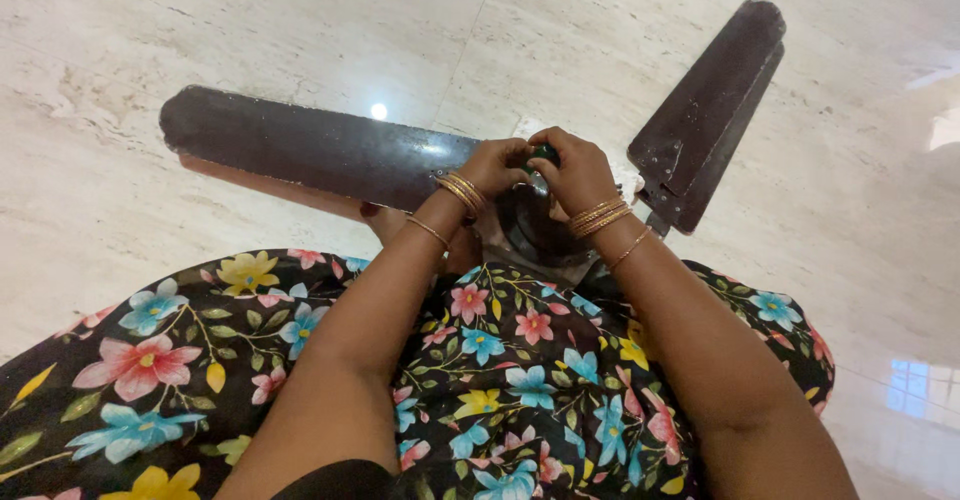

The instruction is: The person sits on the floor and uses a screwdriver to remove the screws holding the blades to the central hub of a ceiling fan. They systematically detach each blade and place it on the floor.

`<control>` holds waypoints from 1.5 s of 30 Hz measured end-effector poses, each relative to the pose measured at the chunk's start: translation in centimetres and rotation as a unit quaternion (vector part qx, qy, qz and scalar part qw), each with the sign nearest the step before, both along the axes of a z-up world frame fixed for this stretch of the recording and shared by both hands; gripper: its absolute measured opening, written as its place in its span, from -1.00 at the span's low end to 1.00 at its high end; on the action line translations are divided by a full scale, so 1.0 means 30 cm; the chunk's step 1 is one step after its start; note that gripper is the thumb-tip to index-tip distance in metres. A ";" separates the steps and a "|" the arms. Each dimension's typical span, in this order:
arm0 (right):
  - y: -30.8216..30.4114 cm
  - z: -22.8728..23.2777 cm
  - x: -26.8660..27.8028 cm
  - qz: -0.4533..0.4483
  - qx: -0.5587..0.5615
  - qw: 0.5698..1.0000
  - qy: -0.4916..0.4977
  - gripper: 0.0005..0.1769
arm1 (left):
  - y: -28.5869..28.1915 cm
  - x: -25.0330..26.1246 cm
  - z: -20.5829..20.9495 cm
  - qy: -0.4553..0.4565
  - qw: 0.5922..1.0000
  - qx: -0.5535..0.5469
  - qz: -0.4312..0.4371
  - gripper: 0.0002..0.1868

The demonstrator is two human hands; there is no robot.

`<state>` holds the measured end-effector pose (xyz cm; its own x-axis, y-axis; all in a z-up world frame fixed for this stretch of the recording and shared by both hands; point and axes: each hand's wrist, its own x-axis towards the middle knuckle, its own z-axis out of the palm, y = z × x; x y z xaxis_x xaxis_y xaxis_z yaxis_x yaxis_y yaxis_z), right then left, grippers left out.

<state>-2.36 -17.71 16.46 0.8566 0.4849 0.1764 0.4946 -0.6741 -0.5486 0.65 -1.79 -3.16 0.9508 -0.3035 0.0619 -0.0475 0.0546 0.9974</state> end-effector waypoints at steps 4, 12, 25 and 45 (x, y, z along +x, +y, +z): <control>0.010 -0.023 -0.004 -0.019 -0.024 0.999 -0.011 -0.73 | 0.019 0.006 -0.009 0.022 1.000 -0.010 -0.018 -0.57; 0.006 -0.032 -0.010 -0.013 -0.020 0.999 -0.040 -0.74 | 0.026 0.012 0.003 -0.002 1.000 -0.010 -0.023 -0.58; 0.004 -0.032 -0.023 -0.003 -0.050 0.996 -0.077 -0.65 | 0.037 0.022 0.004 -0.015 0.997 0.036 -0.063 -0.60; 0.007 -0.043 -0.022 0.021 -0.052 0.995 -0.080 -0.74 | 0.057 0.028 0.065 -0.059 0.988 0.134 -0.054 -0.61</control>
